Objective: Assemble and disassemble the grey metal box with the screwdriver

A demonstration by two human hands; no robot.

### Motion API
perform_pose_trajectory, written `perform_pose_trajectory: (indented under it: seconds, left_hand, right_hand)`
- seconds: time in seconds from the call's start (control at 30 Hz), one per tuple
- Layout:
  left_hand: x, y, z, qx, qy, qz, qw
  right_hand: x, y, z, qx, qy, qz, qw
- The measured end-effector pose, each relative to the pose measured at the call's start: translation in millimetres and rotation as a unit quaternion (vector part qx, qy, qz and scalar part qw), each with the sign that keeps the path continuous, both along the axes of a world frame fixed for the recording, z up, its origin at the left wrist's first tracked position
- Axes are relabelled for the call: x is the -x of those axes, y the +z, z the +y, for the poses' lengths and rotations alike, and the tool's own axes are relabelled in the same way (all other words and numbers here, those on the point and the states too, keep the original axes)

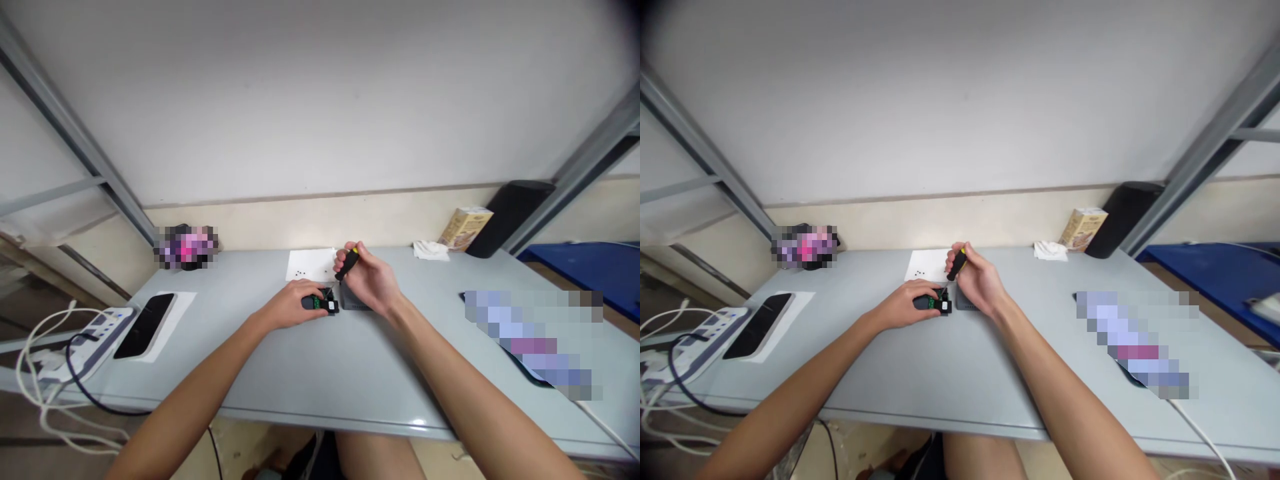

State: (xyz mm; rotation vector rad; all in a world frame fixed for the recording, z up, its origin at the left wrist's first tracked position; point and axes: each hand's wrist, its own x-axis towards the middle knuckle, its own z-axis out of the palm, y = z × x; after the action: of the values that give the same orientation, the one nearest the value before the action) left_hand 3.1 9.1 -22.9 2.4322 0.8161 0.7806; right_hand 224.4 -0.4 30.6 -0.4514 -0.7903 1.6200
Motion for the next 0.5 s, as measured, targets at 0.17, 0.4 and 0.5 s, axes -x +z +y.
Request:
perform_pose_trajectory:
  seconds: [0.17, 0.4, 0.5]
  left_hand:
    - [0.7, -0.7, 0.9, -0.005, -0.006, 0.002, 1.000]
    - [0.7, -0.6, 0.9, -0.013, -0.004, 0.008, 1.000]
    - [0.1, 0.1, 0.2, -0.015, -0.007, 0.003, 1.000]
  right_hand:
    - [-1.0, -5.1, 2.6, -0.012, -0.051, -0.031, 0.998]
    - [2.3, -0.5, 1.7, -0.022, -0.024, -0.034, 0.999]
    - [1.4, 2.4, -1.2, -0.014, -0.005, -0.032, 0.999]
